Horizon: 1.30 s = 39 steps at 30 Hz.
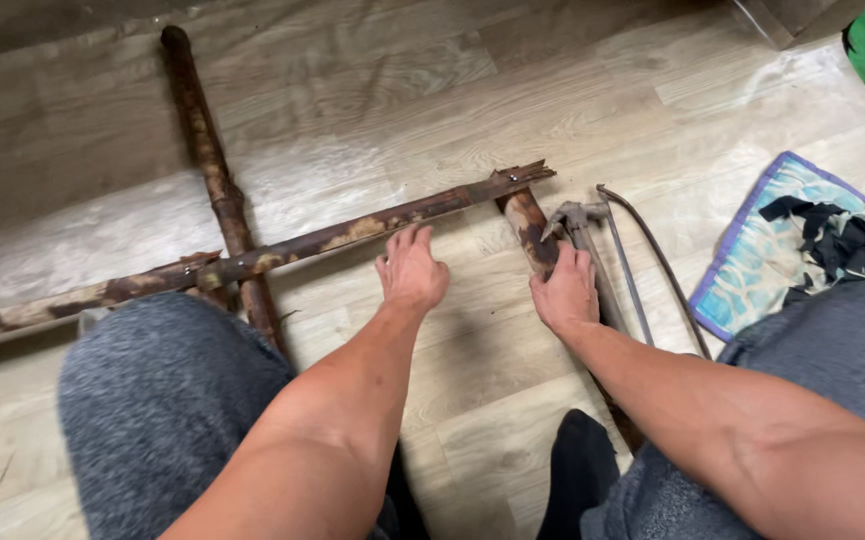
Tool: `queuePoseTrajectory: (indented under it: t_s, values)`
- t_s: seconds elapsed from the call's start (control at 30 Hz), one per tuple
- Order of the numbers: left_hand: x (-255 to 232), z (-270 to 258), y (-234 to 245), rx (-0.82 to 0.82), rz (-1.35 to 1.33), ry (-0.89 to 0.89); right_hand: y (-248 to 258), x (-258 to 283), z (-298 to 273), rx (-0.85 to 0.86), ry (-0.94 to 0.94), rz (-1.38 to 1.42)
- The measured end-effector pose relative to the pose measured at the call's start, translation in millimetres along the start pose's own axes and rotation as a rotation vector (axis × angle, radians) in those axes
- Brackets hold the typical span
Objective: The person assembles a rectangular bamboo frame on the floor by positioning cross pieces and hammering nails to secure joints. The person uses a hammer and nails to fasten the bamboo pieces together.
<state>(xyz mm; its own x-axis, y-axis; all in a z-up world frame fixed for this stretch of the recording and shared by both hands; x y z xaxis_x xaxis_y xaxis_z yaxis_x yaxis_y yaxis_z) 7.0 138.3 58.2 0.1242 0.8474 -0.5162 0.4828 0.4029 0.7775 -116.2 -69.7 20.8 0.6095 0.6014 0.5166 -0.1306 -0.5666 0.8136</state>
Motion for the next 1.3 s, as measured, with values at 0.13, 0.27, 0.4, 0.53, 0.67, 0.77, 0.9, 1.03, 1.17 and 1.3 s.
queuePoseTrajectory:
  t_s: [0.13, 0.27, 0.4, 0.53, 0.67, 0.77, 0.9, 1.03, 1.17, 1.3]
  values:
    - [8, -18, 21, 0.033, -0.113, 0.278, -1, -17, -17, 0.201, -0.261, -0.1]
    - [25, -44, 12, 0.071, -0.154, 0.348, -1, -24, -38, 0.268, -0.375, -0.19]
    - [53, -60, -1, 0.085, -0.123, 0.455, 5, -27, -43, 0.256, -0.428, -0.219]
    - [87, -59, -8, 0.084, -0.165, 0.583, 1, -30, -34, 0.134, -0.432, -0.214]
    - [98, -62, -7, 0.086, -0.193, 0.59, -3, -21, -38, 0.106, -0.437, -0.171]
    - [95, -69, 6, 0.054, -0.225, 0.533, -12, -6, -37, 0.13, -0.452, -0.117]
    - [102, -85, 32, 0.011, -0.239, 0.49, -33, 16, -32, 0.181, -0.376, -0.058]
    - [142, -130, 51, -0.117, -0.2, 0.468, -43, 61, -39, 0.286, -0.372, 0.295]
    - [160, -162, 57, -0.122, -0.224, 0.561, -29, 115, -90, 0.368, -0.105, 0.328]
    - [142, -176, 64, -0.176, -0.178, 0.459, -8, 156, -122, 0.345, 0.07, 0.232]
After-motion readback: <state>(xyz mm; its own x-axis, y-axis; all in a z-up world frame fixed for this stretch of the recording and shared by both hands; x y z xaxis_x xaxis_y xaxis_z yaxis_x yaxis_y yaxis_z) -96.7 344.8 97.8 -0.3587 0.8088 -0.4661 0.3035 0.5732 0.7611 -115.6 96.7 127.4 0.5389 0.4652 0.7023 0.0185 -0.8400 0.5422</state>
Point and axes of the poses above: each hand's wrist, its own z-axis towards the middle knuckle, its own y-axis out of the back of the hand, x = y × z, the point moved 4 cm from there along z, towards the middle knuckle, and after that the axes turned 6 degrees about x, right-handed, at the moved point
